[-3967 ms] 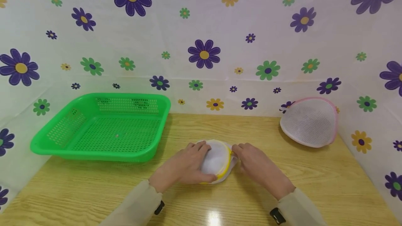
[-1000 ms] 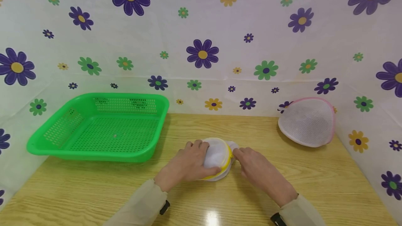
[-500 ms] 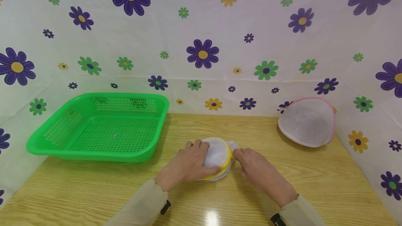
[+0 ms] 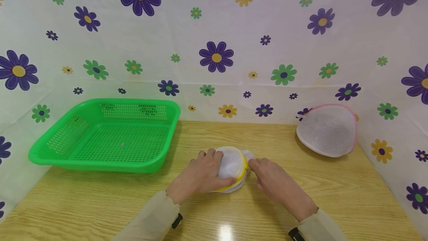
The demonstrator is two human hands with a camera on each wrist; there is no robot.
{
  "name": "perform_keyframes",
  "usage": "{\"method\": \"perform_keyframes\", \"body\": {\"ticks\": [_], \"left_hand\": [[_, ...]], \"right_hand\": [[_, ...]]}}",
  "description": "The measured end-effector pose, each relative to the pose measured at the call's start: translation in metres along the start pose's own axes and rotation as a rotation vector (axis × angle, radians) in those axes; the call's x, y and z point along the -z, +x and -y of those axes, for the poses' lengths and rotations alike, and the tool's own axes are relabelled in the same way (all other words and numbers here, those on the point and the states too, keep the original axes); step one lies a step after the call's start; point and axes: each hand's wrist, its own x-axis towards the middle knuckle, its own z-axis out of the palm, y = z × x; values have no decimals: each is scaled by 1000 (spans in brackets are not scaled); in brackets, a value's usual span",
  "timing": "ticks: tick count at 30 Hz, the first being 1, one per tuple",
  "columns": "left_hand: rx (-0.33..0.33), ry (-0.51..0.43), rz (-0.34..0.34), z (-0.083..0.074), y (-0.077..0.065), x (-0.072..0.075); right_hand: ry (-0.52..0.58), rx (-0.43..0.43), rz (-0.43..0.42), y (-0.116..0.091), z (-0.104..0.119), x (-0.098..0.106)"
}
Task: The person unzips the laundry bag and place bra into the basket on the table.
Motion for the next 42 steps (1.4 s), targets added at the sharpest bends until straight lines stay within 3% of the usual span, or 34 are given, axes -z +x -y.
{"method": "perform_keyframes", "body": {"ticks": [34, 42], "left_hand": [[34, 19, 18, -6, 3, -1], [43, 18, 18, -6, 4, 1]], "right_hand": [[-13, -12, 49, -3, 1, 3], [7, 26, 45, -4, 2, 3]]}}
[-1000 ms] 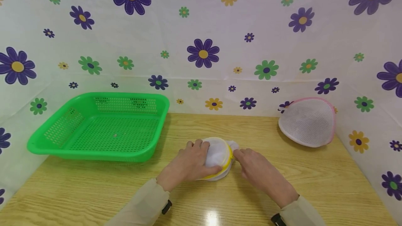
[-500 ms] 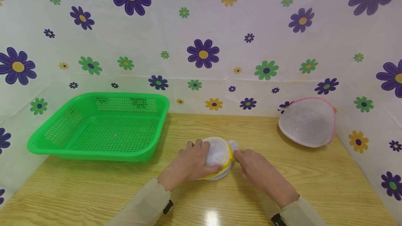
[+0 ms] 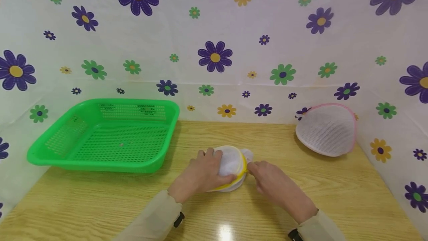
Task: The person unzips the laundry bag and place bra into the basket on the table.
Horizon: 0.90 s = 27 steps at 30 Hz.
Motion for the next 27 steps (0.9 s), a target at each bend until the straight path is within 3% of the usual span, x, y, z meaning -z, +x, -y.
{"method": "perform_keyframes", "body": {"ticks": [10, 17, 20, 24, 27], "left_hand": [[-3, -16, 11, 1, -6, 4], [-71, -71, 44, 12, -22, 13], [-116, 17, -6, 18, -28, 15], [-193, 132, -125, 24, -30, 13], [-271, 129, -175, 29, -27, 10]], "right_hand": [[-11, -16, -15, 1, -2, -2], [-44, -20, -51, 7, -9, -5], [-37, -34, -39, 10, -11, -5], [-7, -63, -8, 11, -13, -5], [21, -77, 13, 12, -15, -5]]}}
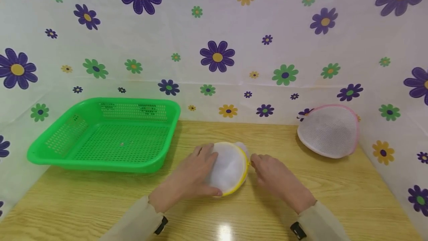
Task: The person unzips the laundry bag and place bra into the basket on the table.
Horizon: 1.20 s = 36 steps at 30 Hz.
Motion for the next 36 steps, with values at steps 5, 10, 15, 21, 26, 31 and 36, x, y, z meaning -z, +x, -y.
{"method": "perform_keyframes", "body": {"ticks": [5, 10, 15, 21, 26, 31, 36], "left_hand": [[-84, -83, 66, 7, 5, -5], [-57, -137, 174, 10, 10, -9], [-6, -177, 207, 6, 15, -12], [10, -201, 250, 5, 19, -10], [34, -245, 282, 4, 21, -8], [63, -269, 267, 2, 20, -11], [83, -300, 247, -1, 19, -13]], "right_hand": [[40, 24, 5, 3, 0, -1], [28, 67, 6, 9, 3, -1], [-24, 63, 15, 12, 5, 0], [-48, 57, 12, 11, 3, 2], [-45, 61, -13, 10, 0, -1], [-36, 70, -22, 10, -2, -4], [-27, 77, -26, 10, -2, -5]]}}
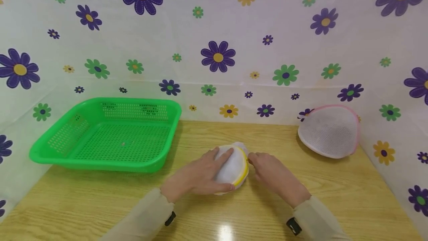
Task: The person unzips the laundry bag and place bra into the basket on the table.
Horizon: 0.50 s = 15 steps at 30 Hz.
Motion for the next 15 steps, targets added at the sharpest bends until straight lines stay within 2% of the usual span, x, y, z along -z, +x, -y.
{"method": "perform_keyframes", "body": {"ticks": [15], "left_hand": [[4, 40, -4, -5, 1, -1]], "right_hand": [[-20, -21, 13, -2, -1, 3]]}}
